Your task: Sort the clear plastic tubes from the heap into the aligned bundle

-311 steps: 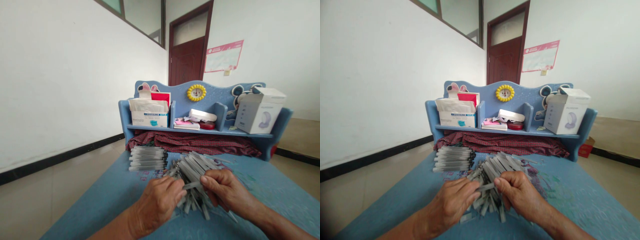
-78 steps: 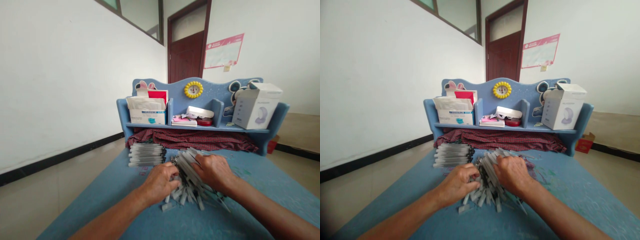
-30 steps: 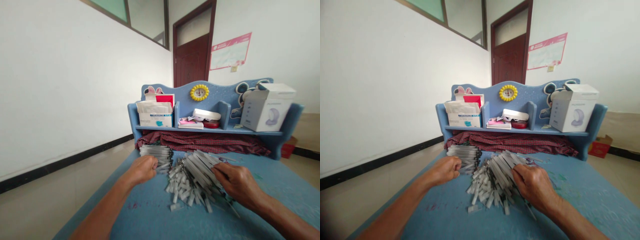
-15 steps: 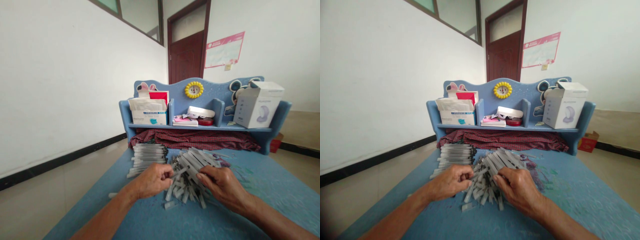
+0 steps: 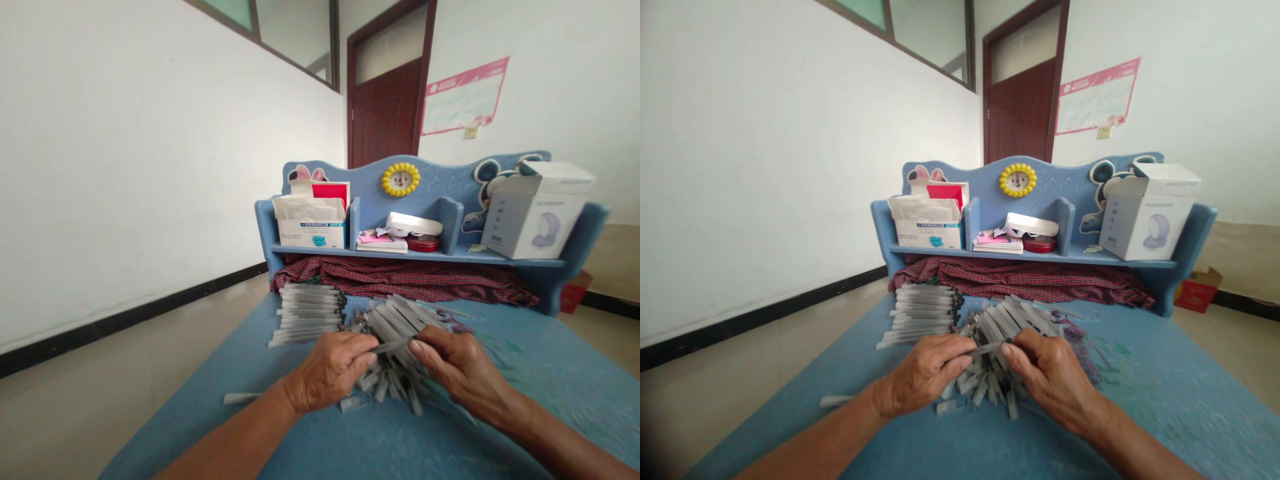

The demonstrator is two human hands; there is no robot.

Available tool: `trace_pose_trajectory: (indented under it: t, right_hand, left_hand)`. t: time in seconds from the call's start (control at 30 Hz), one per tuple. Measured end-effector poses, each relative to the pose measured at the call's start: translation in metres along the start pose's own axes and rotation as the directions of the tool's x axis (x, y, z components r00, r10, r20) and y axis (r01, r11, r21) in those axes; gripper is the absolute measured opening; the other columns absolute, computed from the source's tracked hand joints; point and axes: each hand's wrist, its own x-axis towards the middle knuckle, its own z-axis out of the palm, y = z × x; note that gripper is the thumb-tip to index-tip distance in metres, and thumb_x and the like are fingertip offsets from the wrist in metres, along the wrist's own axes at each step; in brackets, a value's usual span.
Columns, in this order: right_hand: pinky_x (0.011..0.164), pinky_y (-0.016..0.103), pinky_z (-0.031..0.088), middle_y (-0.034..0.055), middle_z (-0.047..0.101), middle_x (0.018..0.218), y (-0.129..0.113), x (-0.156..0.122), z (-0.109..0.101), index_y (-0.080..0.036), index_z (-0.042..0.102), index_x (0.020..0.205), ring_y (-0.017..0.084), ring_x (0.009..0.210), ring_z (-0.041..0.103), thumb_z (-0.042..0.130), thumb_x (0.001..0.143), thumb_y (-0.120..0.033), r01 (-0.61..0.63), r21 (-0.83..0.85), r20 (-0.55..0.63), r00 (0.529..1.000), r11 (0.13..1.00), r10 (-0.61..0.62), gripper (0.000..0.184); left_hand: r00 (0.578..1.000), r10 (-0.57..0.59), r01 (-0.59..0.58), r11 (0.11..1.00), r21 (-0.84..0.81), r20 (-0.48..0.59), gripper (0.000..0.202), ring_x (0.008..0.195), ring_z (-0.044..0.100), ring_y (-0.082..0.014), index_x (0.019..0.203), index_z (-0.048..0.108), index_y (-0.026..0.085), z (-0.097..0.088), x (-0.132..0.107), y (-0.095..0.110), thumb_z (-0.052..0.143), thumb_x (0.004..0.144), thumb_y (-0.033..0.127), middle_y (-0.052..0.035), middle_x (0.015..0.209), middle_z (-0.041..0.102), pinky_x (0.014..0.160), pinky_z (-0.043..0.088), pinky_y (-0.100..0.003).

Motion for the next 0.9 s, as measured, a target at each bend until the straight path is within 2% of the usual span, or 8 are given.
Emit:
trace_pose_trajectory:
  t: [0.13, 0.27, 0.53, 0.63, 0.77, 0.9]
  right_hand:
    - [0.044, 0.022, 0.031, -0.0030, 0.039, 0.049, -0.004, 0.001, -0.001, -0.019, 0.043, 0.057, 0.010, 0.046, 0.038, 0.036, 0.092, -0.047, -0.043, 0.133, -0.004, 0.999, 0.990, 0.044, 0.045]
    - [0.043, 0.021, 0.030, -0.0037, 0.040, 0.045, -0.002, 0.002, 0.001, -0.019, 0.042, 0.054, 0.008, 0.042, 0.038, 0.036, 0.092, -0.046, -0.074, 0.167, -0.004, 0.997, 0.983, 0.076, 0.047]
    - [0.042, 0.018, 0.038, -0.0026, 0.056, 0.058, 0.003, 0.005, -0.007, -0.018, 0.053, 0.071, 0.008, 0.043, 0.051, 0.048, 0.088, -0.039, -0.170, 0.357, 0.196, 0.975, 0.918, 0.104, 0.028]
    - [0.042, 0.018, 0.038, -0.0029, 0.055, 0.058, 0.007, 0.006, -0.009, -0.017, 0.055, 0.071, 0.007, 0.044, 0.051, 0.051, 0.087, -0.040, -0.181, 0.355, 0.216, 0.970, 0.917, 0.108, 0.027]
    - [0.037, 0.017, 0.033, -0.0027, 0.053, 0.051, 0.009, 0.005, -0.009, -0.017, 0.050, 0.061, 0.006, 0.039, 0.045, 0.042, 0.090, -0.044, -0.203, 0.314, 0.222, 0.965, 0.928, 0.136, 0.040]
    - [0.041, 0.019, 0.039, -0.0033, 0.056, 0.059, 0.007, 0.005, -0.009, -0.018, 0.052, 0.075, 0.008, 0.043, 0.050, 0.052, 0.085, -0.044, -0.229, 0.464, 0.240, 0.962, 0.856, 0.128, 0.027]
  left_hand:
    - [0.999, 0.051, -0.050, 0.995, 0.087, -0.009, 0.027, 0.070, 0.056, -0.0145, 0.100, 0.059, 0.014, 0.001, -0.001, 0.000, 0.034, 0.095, 0.024, -0.0045, 0.076, 0.062, 0.064, 0.043, -0.023]
    - [0.998, 0.050, -0.045, 0.983, 0.176, -0.023, 0.027, 0.069, 0.056, -0.0154, 0.098, 0.060, 0.014, -0.001, 0.000, 0.002, 0.035, 0.094, 0.023, -0.0049, 0.075, 0.062, 0.063, 0.042, -0.024]
    - [0.997, 0.079, -0.075, 0.978, 0.195, -0.013, 0.025, 0.063, 0.055, -0.0144, 0.094, 0.059, 0.015, -0.006, 0.002, 0.005, 0.035, 0.094, 0.021, -0.0027, 0.069, 0.060, 0.058, 0.041, -0.024]
    - [0.997, 0.078, -0.077, 0.978, 0.191, 0.001, 0.025, 0.063, 0.055, -0.0141, 0.092, 0.059, 0.016, -0.006, 0.002, 0.004, 0.035, 0.094, 0.021, -0.0023, 0.069, 0.060, 0.058, 0.040, -0.024]
    - [0.998, 0.062, -0.061, 0.979, 0.196, 0.002, 0.025, 0.064, 0.055, -0.0140, 0.090, 0.059, 0.017, -0.006, 0.002, 0.003, 0.035, 0.094, 0.021, -0.0021, 0.070, 0.060, 0.058, 0.040, -0.024]
    - [0.998, 0.056, -0.057, 0.980, 0.192, 0.007, 0.026, 0.063, 0.055, -0.0135, 0.092, 0.059, 0.016, -0.006, 0.002, 0.003, 0.034, 0.094, 0.021, -0.0019, 0.069, 0.060, 0.058, 0.040, -0.023]
